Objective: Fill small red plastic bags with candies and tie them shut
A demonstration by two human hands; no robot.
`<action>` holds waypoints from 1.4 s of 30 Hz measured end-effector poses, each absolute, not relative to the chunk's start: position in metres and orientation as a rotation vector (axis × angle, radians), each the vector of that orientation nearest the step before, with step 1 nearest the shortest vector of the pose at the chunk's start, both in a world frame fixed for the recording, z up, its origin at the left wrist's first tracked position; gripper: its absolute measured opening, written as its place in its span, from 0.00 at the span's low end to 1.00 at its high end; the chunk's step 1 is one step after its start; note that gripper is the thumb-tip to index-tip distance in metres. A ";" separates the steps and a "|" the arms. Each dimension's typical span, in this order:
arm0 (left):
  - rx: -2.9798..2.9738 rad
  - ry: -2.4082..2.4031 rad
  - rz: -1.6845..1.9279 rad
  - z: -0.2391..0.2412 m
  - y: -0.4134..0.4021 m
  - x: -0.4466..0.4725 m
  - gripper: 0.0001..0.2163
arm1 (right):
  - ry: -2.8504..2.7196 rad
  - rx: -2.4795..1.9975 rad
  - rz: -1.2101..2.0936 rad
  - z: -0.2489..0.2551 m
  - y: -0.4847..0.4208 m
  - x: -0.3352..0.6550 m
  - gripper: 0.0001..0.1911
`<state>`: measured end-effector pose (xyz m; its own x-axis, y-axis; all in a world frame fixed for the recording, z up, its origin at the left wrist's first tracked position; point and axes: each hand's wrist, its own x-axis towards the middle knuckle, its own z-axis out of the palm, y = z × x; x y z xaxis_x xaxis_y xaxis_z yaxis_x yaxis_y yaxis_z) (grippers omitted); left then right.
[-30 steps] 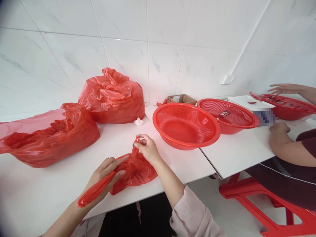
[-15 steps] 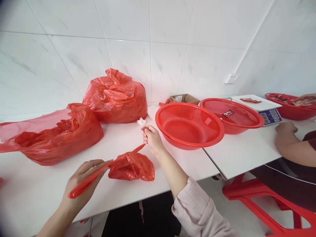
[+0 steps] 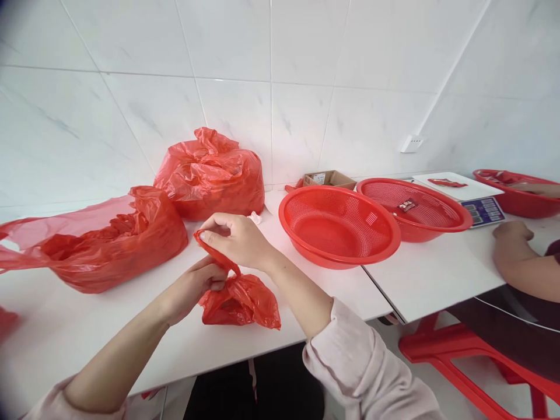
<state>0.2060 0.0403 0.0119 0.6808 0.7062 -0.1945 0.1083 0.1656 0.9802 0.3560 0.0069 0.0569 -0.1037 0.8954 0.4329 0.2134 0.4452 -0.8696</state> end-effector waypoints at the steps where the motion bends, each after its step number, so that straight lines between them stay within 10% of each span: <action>1: 1.387 0.742 0.459 0.012 0.040 0.205 0.07 | -1.632 -1.036 0.694 0.058 0.009 0.354 0.05; 17: 1.769 0.646 0.720 0.006 0.050 0.206 0.26 | -1.442 -1.171 0.578 0.043 0.005 0.394 0.09; 35: 1.776 0.502 0.580 0.012 0.060 0.180 0.07 | -1.379 -1.340 0.618 -0.002 -0.059 0.383 0.08; 38: 1.859 0.443 0.545 0.019 0.056 0.182 0.07 | -1.469 -1.205 0.734 -0.011 -0.036 0.370 0.22; 42: 1.964 0.441 0.586 0.020 0.051 0.183 0.09 | -1.395 -1.211 0.852 -0.027 -0.032 0.350 0.12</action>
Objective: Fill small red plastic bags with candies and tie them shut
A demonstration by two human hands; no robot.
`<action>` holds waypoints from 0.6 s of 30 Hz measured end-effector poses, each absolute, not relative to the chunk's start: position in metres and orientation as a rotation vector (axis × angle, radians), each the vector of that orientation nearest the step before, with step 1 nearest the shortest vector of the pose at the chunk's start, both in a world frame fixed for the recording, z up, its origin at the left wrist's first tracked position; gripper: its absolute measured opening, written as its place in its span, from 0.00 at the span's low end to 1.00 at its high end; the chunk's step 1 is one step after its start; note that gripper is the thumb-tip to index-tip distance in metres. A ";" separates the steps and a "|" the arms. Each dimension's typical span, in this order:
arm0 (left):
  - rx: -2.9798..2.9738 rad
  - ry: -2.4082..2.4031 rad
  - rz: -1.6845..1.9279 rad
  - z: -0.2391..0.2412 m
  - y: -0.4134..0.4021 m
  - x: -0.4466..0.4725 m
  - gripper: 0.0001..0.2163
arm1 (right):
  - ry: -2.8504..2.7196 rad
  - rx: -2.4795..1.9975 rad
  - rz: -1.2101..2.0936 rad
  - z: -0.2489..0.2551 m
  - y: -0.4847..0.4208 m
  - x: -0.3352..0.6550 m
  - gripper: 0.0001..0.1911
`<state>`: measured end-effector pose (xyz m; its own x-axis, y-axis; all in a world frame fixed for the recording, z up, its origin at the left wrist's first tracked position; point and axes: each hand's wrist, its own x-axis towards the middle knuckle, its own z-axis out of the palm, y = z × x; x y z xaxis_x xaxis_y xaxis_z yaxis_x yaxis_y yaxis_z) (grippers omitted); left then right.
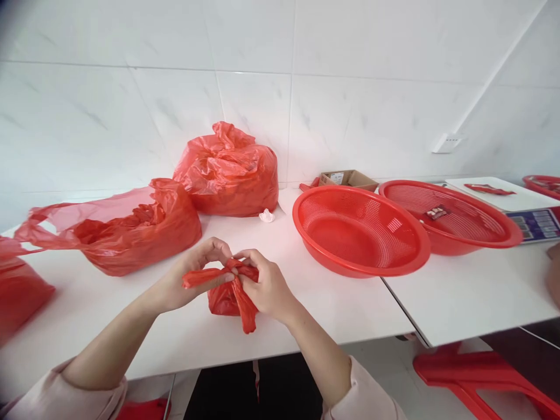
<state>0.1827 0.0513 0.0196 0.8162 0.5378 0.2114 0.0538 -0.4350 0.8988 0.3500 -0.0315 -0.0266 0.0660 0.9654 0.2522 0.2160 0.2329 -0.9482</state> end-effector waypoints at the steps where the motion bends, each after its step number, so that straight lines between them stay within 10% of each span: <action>1: 1.969 0.505 0.630 0.016 0.050 0.184 0.09 | -1.402 -1.275 0.785 -0.031 -0.034 0.346 0.09; 7: 2.249 0.731 1.138 -0.017 0.038 0.200 0.07 | -1.468 -1.392 0.257 -0.048 -0.051 0.331 0.08; 18: 2.351 0.618 1.097 -0.008 0.033 0.187 0.01 | -1.202 -1.107 1.123 -0.018 -0.045 0.360 0.15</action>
<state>0.1866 0.0331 -0.0076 0.5792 0.5736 0.5792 0.1979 -0.7882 0.5828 0.3596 -0.0451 -0.0177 0.0361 0.9929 0.1132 -0.0449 0.1147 -0.9924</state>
